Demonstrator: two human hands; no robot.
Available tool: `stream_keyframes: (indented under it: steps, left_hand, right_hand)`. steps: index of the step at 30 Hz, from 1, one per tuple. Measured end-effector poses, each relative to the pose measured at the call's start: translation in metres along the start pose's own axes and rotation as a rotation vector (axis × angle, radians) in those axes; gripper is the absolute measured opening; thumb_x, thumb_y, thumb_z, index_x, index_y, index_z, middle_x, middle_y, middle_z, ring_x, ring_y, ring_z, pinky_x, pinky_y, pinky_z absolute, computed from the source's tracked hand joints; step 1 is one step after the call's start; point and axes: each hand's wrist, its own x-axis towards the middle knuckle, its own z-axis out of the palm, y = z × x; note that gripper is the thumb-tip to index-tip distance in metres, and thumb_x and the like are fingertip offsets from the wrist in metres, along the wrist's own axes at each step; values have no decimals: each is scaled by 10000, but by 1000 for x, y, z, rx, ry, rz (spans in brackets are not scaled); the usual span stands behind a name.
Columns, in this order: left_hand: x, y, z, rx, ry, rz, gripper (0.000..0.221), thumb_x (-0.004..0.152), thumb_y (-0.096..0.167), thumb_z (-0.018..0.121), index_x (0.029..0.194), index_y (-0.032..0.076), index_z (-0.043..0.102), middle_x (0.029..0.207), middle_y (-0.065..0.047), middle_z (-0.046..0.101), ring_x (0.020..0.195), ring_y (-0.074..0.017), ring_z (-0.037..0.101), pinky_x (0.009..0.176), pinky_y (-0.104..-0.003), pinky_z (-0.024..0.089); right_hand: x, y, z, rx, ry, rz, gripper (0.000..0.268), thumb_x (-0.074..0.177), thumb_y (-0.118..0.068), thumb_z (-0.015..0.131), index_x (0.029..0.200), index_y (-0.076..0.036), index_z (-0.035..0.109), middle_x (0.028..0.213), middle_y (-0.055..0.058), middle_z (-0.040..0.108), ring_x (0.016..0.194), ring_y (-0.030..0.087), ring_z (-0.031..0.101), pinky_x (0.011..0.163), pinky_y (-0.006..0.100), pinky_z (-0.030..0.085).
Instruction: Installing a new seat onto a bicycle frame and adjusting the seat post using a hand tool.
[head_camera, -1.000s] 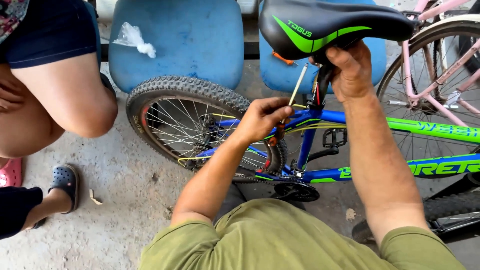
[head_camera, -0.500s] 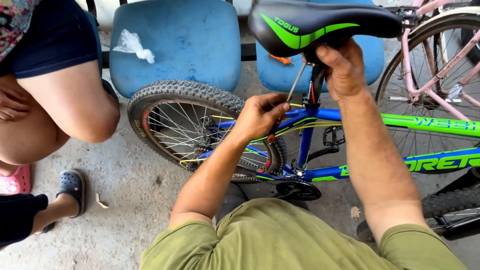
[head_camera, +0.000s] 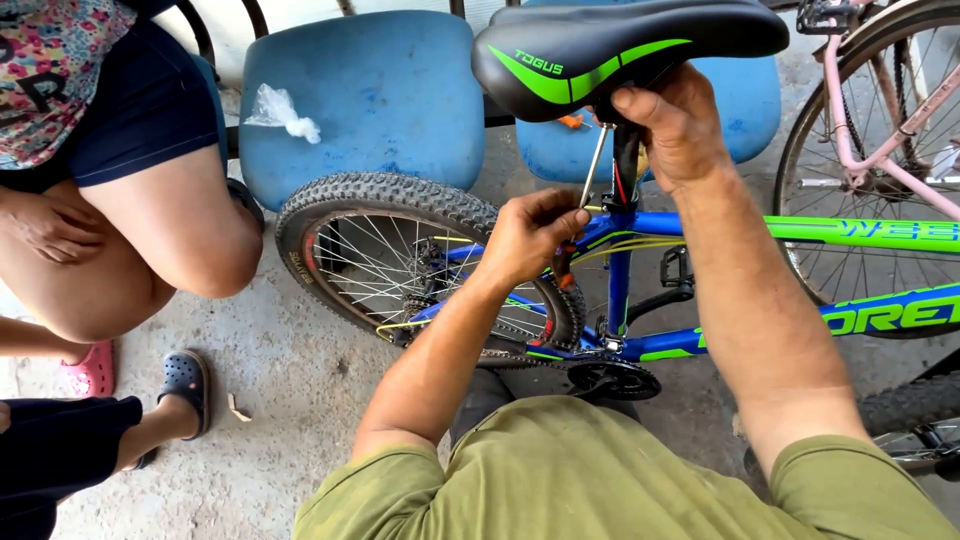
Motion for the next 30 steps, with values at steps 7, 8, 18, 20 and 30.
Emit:
stream_keyframes:
  steps: [7,8,18,20,30]
  left_hand:
    - [4,27,-1,106,77,-94,254,857,163,846,1049,13,773,804,-64,785,606,-133,687,493,-320,585]
    - [-1,37,1,41,85,-148,253,867,119,829,1068,-9,745,764,-101,736,543,-163,645,479,-386,641]
    - [-1,32,-9,323,80,-46,411,780,324,877,1082,54,808,941,-63,841,774,-94,751,724,-299,603]
    - [-6,33,-8,416,106,14,337,836,303,848,1063,59,804,790,-54,787,603,-132,719,633,-315,604]
    - [2,-2,-7,77,3,19,277,787,224,908,986,91,769,738,-63,737,726,-152,712,647,-270,590]
  right_hand:
    - [-2,-2,-1,-28,-8,-7,494,881,-298,785,1299,-107,602,1273,33,699,1258,231,660,1114,379,569]
    - [-1,1,-2,0,-8,-11,480,885,-275,789,1291,-97,606,1270,45,701,1246,236,665,1098,375,579]
    - [-1,-7,3,24,6,-2,563,854,-344,815,1284,-59,588,1301,99,682,1270,276,653,1124,396,576]
    - [-3,-12,6,0,16,23,609,826,-378,820,1292,-63,585,1303,109,686,1280,288,656,1128,406,574]
    - [-6,-17,22,106,117,-106,304,899,-94,835,1115,-41,628,991,109,669,951,235,681,964,464,612]
